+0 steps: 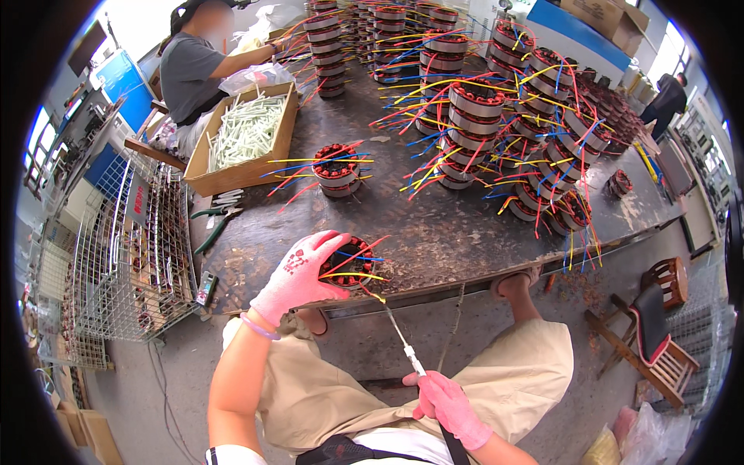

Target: The person uses a specialized heating tool to melt and secure components on a metal stator, then moves the finished part to a stack of similar components on a workbench.

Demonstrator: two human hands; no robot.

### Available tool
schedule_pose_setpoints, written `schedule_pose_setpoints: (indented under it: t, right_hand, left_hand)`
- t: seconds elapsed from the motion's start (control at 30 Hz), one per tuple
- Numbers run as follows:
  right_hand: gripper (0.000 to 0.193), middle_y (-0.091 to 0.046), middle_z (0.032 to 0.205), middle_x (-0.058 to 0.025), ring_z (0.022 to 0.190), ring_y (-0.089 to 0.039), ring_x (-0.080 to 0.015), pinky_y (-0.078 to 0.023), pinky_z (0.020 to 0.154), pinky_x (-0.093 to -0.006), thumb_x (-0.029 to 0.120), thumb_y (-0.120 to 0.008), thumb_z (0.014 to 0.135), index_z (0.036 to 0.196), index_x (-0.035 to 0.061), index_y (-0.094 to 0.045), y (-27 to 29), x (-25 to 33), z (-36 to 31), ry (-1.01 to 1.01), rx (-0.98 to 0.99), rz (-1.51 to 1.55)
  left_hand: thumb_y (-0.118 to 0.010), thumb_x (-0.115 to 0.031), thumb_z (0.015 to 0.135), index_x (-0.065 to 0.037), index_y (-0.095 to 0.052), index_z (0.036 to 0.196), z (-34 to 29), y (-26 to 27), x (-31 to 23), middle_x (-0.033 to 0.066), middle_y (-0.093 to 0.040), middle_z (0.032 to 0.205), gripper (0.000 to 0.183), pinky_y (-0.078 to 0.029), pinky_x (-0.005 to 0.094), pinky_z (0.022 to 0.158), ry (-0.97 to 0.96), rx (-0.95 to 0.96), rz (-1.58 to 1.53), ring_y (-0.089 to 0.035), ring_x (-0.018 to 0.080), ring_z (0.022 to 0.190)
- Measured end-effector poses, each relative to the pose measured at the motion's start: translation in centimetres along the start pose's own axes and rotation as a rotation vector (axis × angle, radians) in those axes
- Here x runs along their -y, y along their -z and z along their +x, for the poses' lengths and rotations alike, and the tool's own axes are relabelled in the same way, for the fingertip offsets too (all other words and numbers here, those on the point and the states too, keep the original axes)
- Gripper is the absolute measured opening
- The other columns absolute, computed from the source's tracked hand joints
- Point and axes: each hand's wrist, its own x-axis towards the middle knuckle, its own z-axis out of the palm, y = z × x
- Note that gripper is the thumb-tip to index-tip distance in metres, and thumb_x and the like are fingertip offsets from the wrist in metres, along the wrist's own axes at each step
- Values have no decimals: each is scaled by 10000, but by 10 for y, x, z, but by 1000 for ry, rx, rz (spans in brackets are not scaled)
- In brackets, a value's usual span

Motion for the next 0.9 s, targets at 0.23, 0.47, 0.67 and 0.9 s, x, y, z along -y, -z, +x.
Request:
schedule_pose_setpoints:
  t: [0.23, 0.47, 0.67, 0.9]
  right_hand:
    - [337, -436, 606, 16, 564, -452, -76, -504, 640, -271, 255, -459, 1054, 1205, -14, -594, 2, -1, -2, 1, 11, 43]
    - [389, -417, 577, 31, 532, -431, -70, -503, 622, -253, 291, -419, 1066, 1182, -36, -594, -3, 3, -1, 8, -9, -5]
    - [380, -424, 575, 30, 536, -466, -83, -493, 612, -251, 290, -421, 1066, 1190, -24, -595, -2, 3, -2, 3, -9, -10]
    - [380, -427, 581, 34, 536, -445, -73, -488, 604, -253, 294, -427, 1065, 1192, -26, -589, -3, 4, -1, -4, 5, 29]
  left_hand:
    - [-911, -232, 541, -69, -499, 1400, 1, -2, 1, 181, -506, 1395, 966, -418, 439, 1067, -6, -2, 3, -489, 387, 1273]
    - [-913, -254, 552, -74, -501, 1394, 1, 1, -5, 179, -505, 1394, 954, -417, 434, 1065, 8, 8, -5, -496, 382, 1262]
    - [-906, -238, 565, -77, -505, 1393, 3, 2, -4, 183, -506, 1394, 934, -418, 433, 1065, 8, 18, -13, -492, 382, 1265]
    - [-899, -221, 566, -75, -513, 1391, 3, 3, -8, 186, -507, 1393, 922, -413, 431, 1070, 22, 21, -3, -489, 380, 1270]
